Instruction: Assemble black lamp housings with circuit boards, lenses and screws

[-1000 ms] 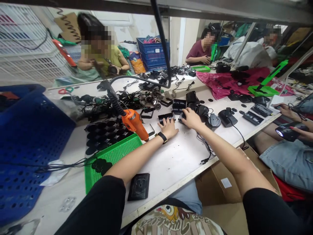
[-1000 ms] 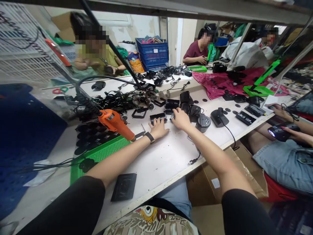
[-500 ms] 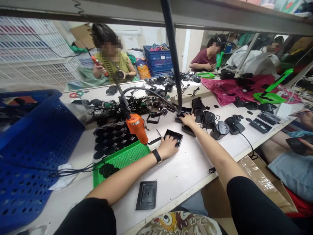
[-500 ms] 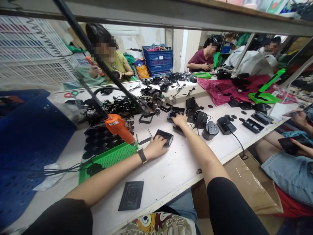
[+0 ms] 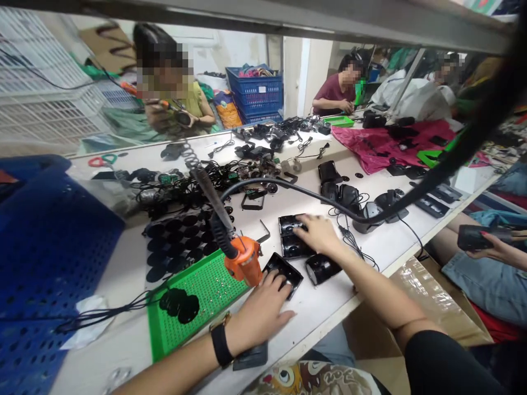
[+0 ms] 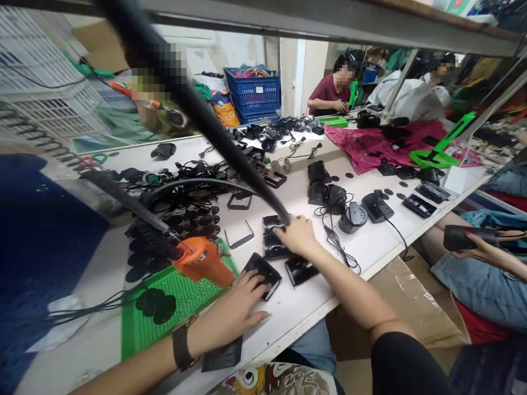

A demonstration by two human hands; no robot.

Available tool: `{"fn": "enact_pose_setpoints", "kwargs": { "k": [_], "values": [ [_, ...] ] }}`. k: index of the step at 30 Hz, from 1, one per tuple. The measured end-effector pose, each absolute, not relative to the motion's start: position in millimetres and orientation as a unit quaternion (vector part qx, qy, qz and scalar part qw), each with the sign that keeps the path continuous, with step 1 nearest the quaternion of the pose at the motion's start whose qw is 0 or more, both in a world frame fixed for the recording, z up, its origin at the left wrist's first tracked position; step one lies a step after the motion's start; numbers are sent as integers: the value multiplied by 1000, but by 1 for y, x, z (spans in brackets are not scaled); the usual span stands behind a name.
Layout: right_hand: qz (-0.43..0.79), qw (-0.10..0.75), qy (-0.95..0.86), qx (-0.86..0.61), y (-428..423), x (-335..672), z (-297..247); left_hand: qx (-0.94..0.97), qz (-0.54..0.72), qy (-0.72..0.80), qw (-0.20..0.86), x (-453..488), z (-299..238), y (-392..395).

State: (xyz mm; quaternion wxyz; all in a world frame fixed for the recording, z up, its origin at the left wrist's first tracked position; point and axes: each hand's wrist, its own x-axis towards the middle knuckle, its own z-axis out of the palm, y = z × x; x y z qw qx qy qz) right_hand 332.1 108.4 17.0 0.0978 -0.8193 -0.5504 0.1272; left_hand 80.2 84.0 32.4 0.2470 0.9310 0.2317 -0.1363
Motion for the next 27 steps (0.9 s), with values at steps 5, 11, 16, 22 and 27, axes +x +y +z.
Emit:
{"fn": "enact_pose_setpoints", "kwargs": {
  "k": [5,11,16,22,27],
  "values": [
    [73,134,-373,-915,208,429,53,899,-81,245,353,59,40,63],
    [93,135,-298,-940,259,492,33,848,-68,324,413,41,47,44],
    [89,112,-354,-924,264,482,-11,857,-48,310,409,59,50,38],
    [59,115,-444,-887,235,423,-43,913,-58,271,298,118,38,49],
    [63,116,-465,-875,186,382,-49,922,-48,308,231,155,22,75]
  ]
}}
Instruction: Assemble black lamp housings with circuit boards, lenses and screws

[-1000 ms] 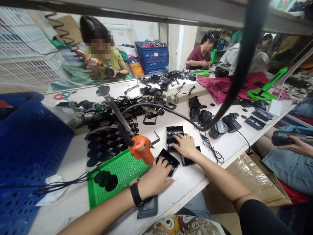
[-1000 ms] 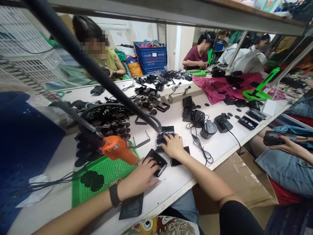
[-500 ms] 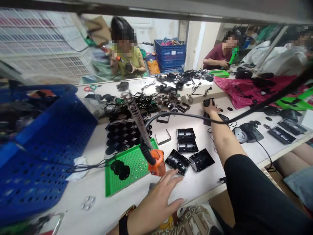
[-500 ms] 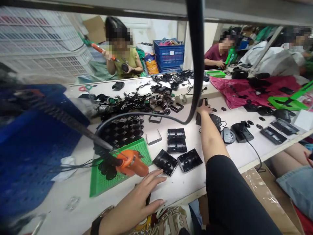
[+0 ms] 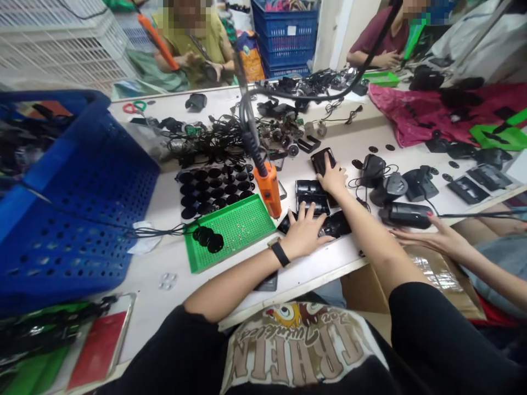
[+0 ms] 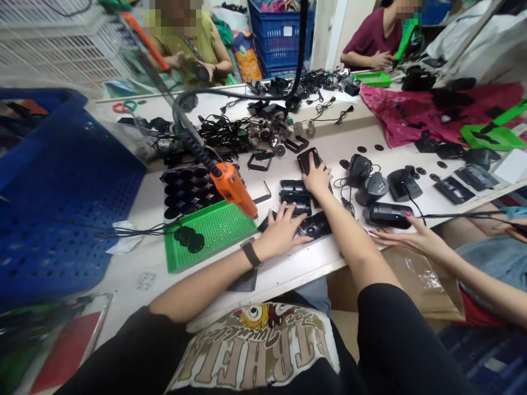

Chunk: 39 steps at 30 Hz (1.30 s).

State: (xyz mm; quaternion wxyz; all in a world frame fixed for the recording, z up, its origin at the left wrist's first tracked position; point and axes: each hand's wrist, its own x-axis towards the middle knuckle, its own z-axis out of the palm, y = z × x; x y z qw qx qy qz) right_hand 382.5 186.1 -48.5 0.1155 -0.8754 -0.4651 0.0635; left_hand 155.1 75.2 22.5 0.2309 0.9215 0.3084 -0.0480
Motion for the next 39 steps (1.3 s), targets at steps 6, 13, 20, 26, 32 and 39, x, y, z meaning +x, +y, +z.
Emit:
{"fn": "enact_pose_setpoints", "kwargs": {
  "k": [6,13,20,26,32,39],
  "values": [
    [85,124,-452,-879,137,356,-46,926,-68,279,244,143,13,82],
    [108,190,-465,-858,98,321,-38,932,-59,266,238,109,15,73],
    [75,293,-527,-794,6,324,-15,924,67,257,274,67,8,55],
    [83,282,-428,-855,-54,364,-14,900,152,242,329,44,3,38],
    [125,230,-390,-883,-60,363,-24,889,183,240,343,44,7,28],
    [123,215,-382,-890,-49,361,-23,887,194,251,336,36,6,27]
  ]
}}
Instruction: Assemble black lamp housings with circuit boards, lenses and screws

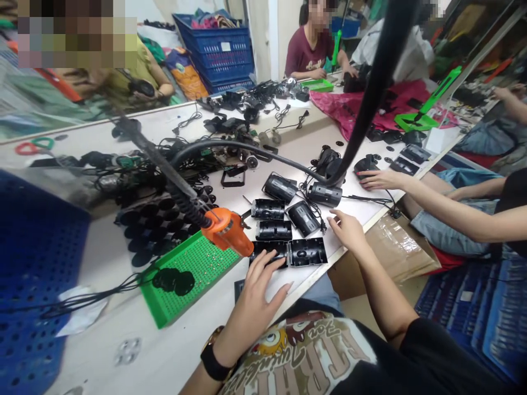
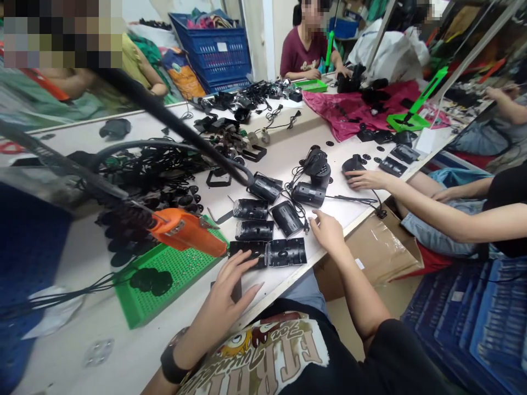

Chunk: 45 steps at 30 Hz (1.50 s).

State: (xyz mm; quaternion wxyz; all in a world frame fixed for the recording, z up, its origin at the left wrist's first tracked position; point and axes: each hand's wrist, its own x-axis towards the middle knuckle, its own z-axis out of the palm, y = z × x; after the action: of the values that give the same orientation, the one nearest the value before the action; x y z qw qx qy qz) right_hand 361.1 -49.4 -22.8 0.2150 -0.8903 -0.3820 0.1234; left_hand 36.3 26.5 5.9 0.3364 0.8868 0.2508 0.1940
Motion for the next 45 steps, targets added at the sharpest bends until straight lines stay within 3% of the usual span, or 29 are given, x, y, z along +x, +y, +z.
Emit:
{"fn": "enact_pose_setpoints", "kwargs": {
  "k": [13,26,36,45],
  "values": [
    [-8,235,-408,-882,-28,413,-39,878,187,260,355,32,8,25],
    [9,291,-443,-848,-8,452,-75,852,194,312,373,13,4,30],
    [74,299,-468,-828,45,507,-56,842,211,323,377,7,-12,37],
    [52,304,-389,-868,91,508,-52,848,202,327,365,16,-9,37]
  ]
}}
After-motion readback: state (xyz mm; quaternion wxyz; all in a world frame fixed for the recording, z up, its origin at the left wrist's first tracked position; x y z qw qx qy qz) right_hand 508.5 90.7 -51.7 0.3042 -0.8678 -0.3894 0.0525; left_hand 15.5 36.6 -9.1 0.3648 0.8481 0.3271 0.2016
